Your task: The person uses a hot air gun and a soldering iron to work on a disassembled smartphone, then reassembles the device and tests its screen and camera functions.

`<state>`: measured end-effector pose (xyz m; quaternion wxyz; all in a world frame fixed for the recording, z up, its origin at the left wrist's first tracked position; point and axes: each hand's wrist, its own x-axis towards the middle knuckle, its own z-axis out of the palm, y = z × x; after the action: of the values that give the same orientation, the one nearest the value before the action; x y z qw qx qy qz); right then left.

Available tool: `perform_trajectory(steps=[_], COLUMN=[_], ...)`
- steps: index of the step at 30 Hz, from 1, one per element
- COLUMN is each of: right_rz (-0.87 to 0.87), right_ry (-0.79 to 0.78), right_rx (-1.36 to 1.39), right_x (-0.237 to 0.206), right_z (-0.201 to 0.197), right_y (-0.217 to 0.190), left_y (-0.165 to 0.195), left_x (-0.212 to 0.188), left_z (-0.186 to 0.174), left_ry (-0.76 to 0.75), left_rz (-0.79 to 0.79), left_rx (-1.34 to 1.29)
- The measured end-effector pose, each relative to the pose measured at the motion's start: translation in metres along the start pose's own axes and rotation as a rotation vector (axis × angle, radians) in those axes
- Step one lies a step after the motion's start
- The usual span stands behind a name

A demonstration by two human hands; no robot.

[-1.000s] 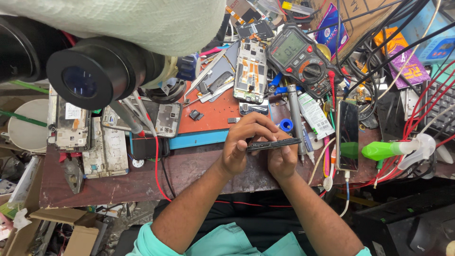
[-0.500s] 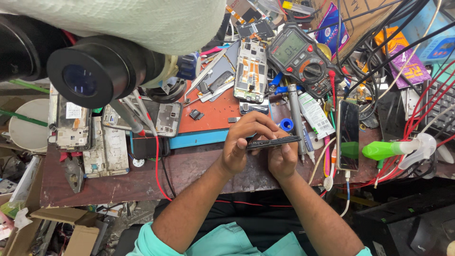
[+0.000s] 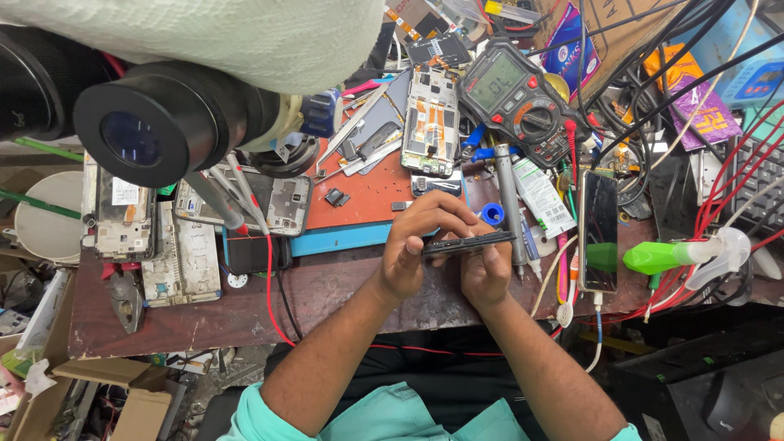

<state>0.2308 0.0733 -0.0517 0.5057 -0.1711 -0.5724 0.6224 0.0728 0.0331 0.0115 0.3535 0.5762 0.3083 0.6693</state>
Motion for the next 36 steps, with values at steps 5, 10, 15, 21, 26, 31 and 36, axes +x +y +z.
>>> perform_trajectory(steps=[5, 10, 15, 21, 26, 31, 36], right_rz=[0.019, 0.129, 0.328, 0.335, 0.328, 0.32, 0.315], right_ry=[-0.012, -0.125, -0.148, -0.163, -0.162, -0.164, -0.161], right_rx=[0.068, 0.274, 0.34, 0.322, 0.319, 0.379, 0.36], right_x=[-0.003, 0.0, 0.004, 0.005, 0.003, 0.004, 0.005], right_z=[-0.003, -0.005, -0.004, -0.005, -0.006, -0.006, -0.005], right_y=[0.004, 0.008, 0.002, 0.002, 0.004, 0.001, -0.001], left_y=[-0.005, -0.015, -0.021, -0.022, -0.022, -0.02, -0.021], left_x=[-0.003, -0.007, -0.004, -0.001, -0.002, -0.001, -0.002], left_z=[-0.001, -0.009, -0.019, -0.019, -0.018, -0.018, -0.018], left_ry=[0.012, 0.164, 0.315, 0.348, 0.33, 0.333, 0.32], left_rz=[-0.005, -0.264, -0.428, -0.426, -0.421, -0.428, -0.426], left_rx=[-0.005, -0.378, -0.606, -0.565, -0.575, -0.565, -0.551])
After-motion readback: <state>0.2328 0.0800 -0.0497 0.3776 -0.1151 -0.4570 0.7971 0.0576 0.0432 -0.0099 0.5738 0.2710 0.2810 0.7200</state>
